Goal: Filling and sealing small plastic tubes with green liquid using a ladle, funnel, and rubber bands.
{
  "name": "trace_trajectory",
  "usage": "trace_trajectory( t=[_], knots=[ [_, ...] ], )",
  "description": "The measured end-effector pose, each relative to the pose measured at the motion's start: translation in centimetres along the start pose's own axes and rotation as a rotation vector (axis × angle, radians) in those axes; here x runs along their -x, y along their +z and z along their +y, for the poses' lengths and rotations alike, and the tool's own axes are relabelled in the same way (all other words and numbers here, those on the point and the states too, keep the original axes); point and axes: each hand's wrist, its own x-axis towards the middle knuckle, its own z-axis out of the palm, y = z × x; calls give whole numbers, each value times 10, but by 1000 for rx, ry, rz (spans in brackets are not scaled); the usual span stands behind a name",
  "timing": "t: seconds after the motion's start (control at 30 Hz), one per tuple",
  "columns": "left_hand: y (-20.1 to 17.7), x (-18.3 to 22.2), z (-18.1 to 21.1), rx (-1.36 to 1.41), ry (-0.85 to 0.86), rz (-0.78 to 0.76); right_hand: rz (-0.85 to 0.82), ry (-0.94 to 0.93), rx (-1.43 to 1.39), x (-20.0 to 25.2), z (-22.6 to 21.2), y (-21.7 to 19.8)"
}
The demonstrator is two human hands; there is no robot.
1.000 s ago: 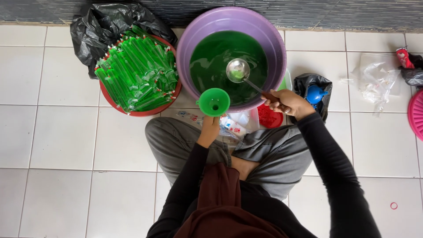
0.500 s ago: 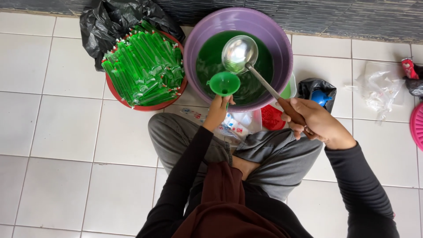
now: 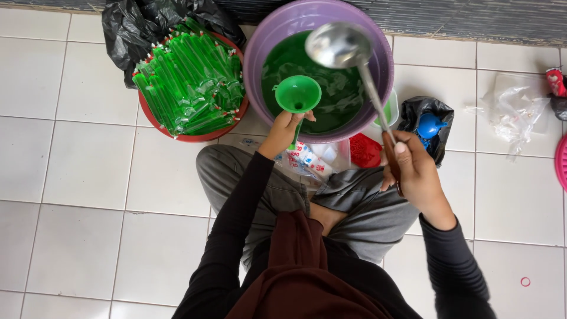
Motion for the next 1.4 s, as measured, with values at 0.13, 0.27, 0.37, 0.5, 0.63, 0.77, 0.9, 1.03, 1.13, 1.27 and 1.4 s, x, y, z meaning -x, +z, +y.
trace_trajectory(
  t=[0.13,0.27,0.37,0.5,0.63,0.77,0.9,1.03,1.13,1.27,1.4],
  knots=[
    [7,-2,-10,77,18,-43,143,-37,-157,-17,66,-10],
    [14,4,-45,103,15,-84,329,98,10,-26,129,3],
    [32,6,-46,119,-11,-133,550,72,355,-26,169,17],
    [55,7,-51,154,-67,-180,741,247,291,-29,226,28],
    [77,4,-46,170,-62,-165,574,431,-24,-43,290,20],
    [83,4,-39,46,-37,-212,494,447,-372,-67,314,17],
    [82,11,-52,7,-18,-180,511,562,-113,-75,310,8],
    [78,25,-63,-34,11,-137,637,39,-165,-55,118,35],
    [75,36,-71,-62,22,-106,427,-156,-154,-38,55,50],
    [72,53,-85,-93,25,-73,351,-153,-122,-34,34,59],
    [66,90,-158,-117,-35,-74,352,-59,-226,-35,42,55]
  ],
)
